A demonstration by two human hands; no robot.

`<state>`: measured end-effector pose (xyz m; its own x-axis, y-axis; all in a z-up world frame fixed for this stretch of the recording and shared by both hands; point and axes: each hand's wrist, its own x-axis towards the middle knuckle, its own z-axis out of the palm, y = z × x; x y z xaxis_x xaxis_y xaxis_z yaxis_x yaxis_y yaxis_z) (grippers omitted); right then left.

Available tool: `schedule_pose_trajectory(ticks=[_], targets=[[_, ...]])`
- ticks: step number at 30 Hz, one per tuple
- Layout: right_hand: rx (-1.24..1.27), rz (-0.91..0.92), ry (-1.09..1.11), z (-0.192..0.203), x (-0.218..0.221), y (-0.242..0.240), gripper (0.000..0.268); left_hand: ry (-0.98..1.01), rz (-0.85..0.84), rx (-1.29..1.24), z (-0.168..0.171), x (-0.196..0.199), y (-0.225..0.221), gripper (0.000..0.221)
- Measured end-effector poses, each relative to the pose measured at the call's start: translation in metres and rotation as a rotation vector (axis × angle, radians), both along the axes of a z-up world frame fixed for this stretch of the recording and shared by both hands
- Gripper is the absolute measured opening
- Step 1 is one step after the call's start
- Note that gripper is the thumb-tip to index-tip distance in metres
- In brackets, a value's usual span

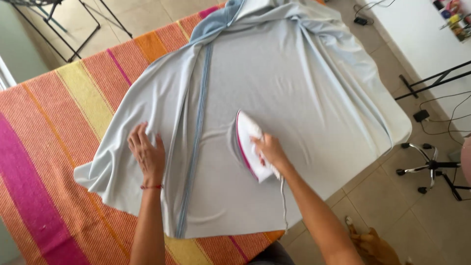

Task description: Ironing a large light blue garment on an ironing board using a steam iron and a spray bottle.

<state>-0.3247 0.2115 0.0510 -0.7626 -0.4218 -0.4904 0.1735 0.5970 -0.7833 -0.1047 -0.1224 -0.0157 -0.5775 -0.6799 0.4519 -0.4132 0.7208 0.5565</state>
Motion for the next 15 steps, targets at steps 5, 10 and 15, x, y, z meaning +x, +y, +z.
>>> schedule_pose_trajectory(ticks=[5,10,15], targets=[[-0.085,-0.109,0.0,0.019,-0.018,-0.029,0.037,-0.138,0.122,0.005,0.013,0.002,-0.069,0.085],[-0.004,0.08,-0.029,0.039,0.037,-0.025,0.038,-0.258,0.249,0.146,0.003,-0.004,-0.143,0.105],[-0.07,-0.081,0.012,-0.002,-0.025,-0.042,0.037,-0.342,0.133,0.213,-0.015,-0.028,-0.117,0.093]])
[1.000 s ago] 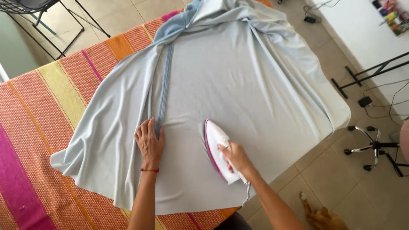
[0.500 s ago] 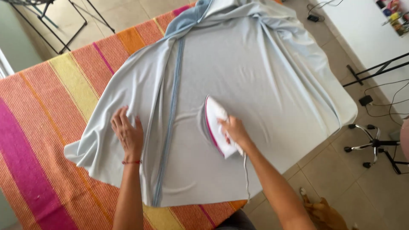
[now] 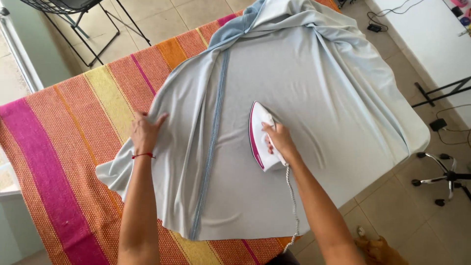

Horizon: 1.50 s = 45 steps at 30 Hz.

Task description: Ironing a large light blue garment on an ironing board using a steam iron and a spray bottle.

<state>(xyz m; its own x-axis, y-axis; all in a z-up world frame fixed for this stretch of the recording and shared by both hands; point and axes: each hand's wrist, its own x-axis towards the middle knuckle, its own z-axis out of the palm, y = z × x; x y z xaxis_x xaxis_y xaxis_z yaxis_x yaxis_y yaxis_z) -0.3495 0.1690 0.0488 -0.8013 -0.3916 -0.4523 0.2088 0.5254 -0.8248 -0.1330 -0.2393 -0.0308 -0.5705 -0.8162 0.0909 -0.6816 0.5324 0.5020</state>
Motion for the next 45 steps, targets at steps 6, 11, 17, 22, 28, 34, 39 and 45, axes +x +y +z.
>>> schedule_pose_trajectory(ticks=[6,11,17,22,28,34,39,45], targets=[[0.023,0.09,-0.05,0.023,0.055,-0.013,0.037,-0.137,-0.082,-0.043,0.009,-0.035,0.059,0.106],[0.086,0.141,0.085,0.01,0.022,-0.018,0.042,-0.214,-0.077,0.091,-0.005,-0.057,0.098,0.117],[-0.049,-0.025,-0.049,0.014,0.032,-0.038,0.033,0.039,-0.328,-0.06,-0.032,-0.061,0.135,0.074],[0.07,0.155,-0.047,0.021,0.067,-0.047,0.043,-0.084,-0.13,0.265,-0.014,-0.053,0.156,0.051],[-0.065,0.048,-0.084,0.006,0.049,-0.082,0.042,-0.132,-0.137,0.087,-0.047,-0.036,0.144,0.035],[-0.017,0.182,-0.056,0.03,0.086,-0.075,0.043,-0.012,-0.177,-0.069,-0.036,-0.028,0.15,0.022],[-0.011,0.166,-0.017,0.012,0.083,-0.078,0.041,0.033,-0.16,-0.1,-0.042,-0.026,0.151,0.036],[0.013,0.213,-0.021,0.025,0.093,-0.076,0.037,0.034,-0.122,-0.119,-0.063,-0.027,0.145,0.047]])
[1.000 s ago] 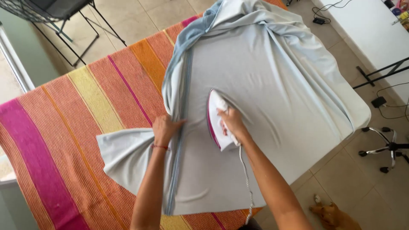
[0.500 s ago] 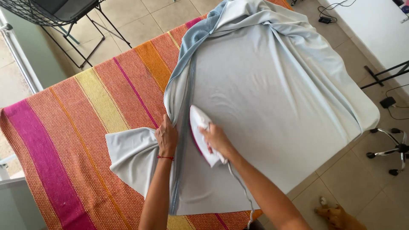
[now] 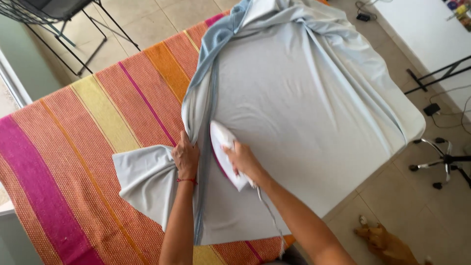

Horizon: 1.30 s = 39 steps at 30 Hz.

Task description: Ironing a large light blue garment on an ironing board using a steam iron and a spray bottle.

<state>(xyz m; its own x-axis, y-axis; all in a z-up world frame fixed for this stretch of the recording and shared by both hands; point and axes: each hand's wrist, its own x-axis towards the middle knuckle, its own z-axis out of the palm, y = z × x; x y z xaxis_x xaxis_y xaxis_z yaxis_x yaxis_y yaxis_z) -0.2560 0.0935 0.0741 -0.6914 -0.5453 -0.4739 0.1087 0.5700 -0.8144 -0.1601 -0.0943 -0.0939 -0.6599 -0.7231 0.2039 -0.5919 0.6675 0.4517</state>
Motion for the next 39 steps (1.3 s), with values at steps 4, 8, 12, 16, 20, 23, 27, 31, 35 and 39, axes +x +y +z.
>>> schedule_pose_trajectory(ticks=[4,8,12,16,20,23,27,31,35,39], targets=[[-0.055,-0.102,0.015,0.003,-0.032,-0.02,0.045,0.001,-0.008,0.012,-0.008,0.0,-0.001,0.04],[-0.017,-0.032,-0.056,0.008,0.021,0.015,0.048,-0.002,0.003,0.009,-0.005,-0.003,-0.004,0.04],[0.072,0.105,-0.019,0.019,0.033,0.035,0.056,-0.031,0.023,0.052,-0.003,0.004,-0.001,0.033],[0.065,-0.142,0.034,0.013,-0.031,0.038,0.045,-0.082,0.024,0.068,-0.006,0.004,-0.005,0.029],[0.073,-0.358,0.053,-0.034,-0.091,0.112,0.044,-0.118,0.04,0.094,-0.012,0.001,-0.006,0.031],[0.12,-0.468,0.101,-0.038,-0.111,0.166,0.043,-0.091,0.04,0.079,-0.003,0.0,-0.002,0.027],[0.035,-0.536,0.029,-0.038,-0.1,0.159,0.04,-0.047,0.057,0.077,-0.005,0.004,0.002,0.027],[-0.036,-0.253,-0.029,-0.057,-0.055,0.079,0.038,-0.021,0.06,0.078,0.007,0.0,0.003,0.025],[-0.021,-0.059,-0.031,0.012,0.02,0.025,0.038,-0.044,0.055,0.119,0.018,0.0,0.004,0.026],[0.047,0.026,-0.074,0.045,0.035,0.026,0.048,-0.049,0.06,0.114,0.012,0.001,0.003,0.029]])
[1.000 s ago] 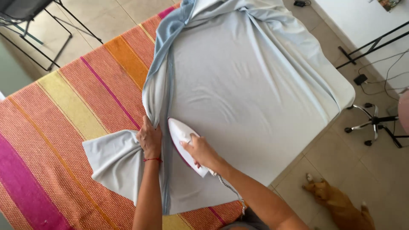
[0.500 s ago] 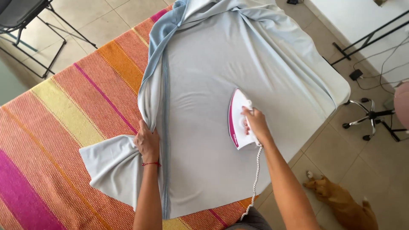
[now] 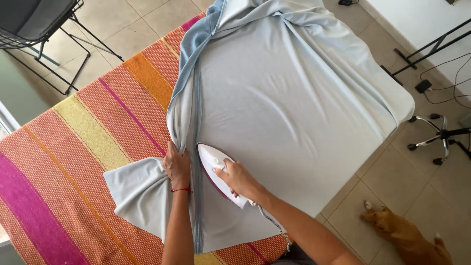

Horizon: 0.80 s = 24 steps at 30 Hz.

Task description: Ironing a large light blue garment on an ironing board using a steam iron and a spray bottle.

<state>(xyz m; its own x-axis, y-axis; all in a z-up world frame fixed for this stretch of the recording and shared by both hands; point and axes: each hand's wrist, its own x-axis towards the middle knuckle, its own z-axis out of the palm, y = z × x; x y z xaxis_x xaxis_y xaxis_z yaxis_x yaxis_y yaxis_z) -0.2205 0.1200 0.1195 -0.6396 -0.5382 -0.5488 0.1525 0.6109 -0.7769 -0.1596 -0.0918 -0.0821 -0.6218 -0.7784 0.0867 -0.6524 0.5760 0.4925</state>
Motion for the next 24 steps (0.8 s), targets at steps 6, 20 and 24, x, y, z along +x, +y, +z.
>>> schedule_pose_trajectory(ticks=[6,20,24], targets=[[-0.069,-0.13,0.109,-0.041,-0.105,-0.053,0.051,0.015,-0.002,-0.028,-0.002,-0.001,-0.001,0.028],[-0.117,-0.252,0.116,-0.045,-0.112,-0.08,0.049,0.029,-0.009,-0.011,0.009,-0.002,0.003,0.024],[-0.066,-0.202,0.092,-0.045,-0.09,-0.07,0.052,0.048,0.004,0.012,0.01,-0.001,0.004,0.022]])
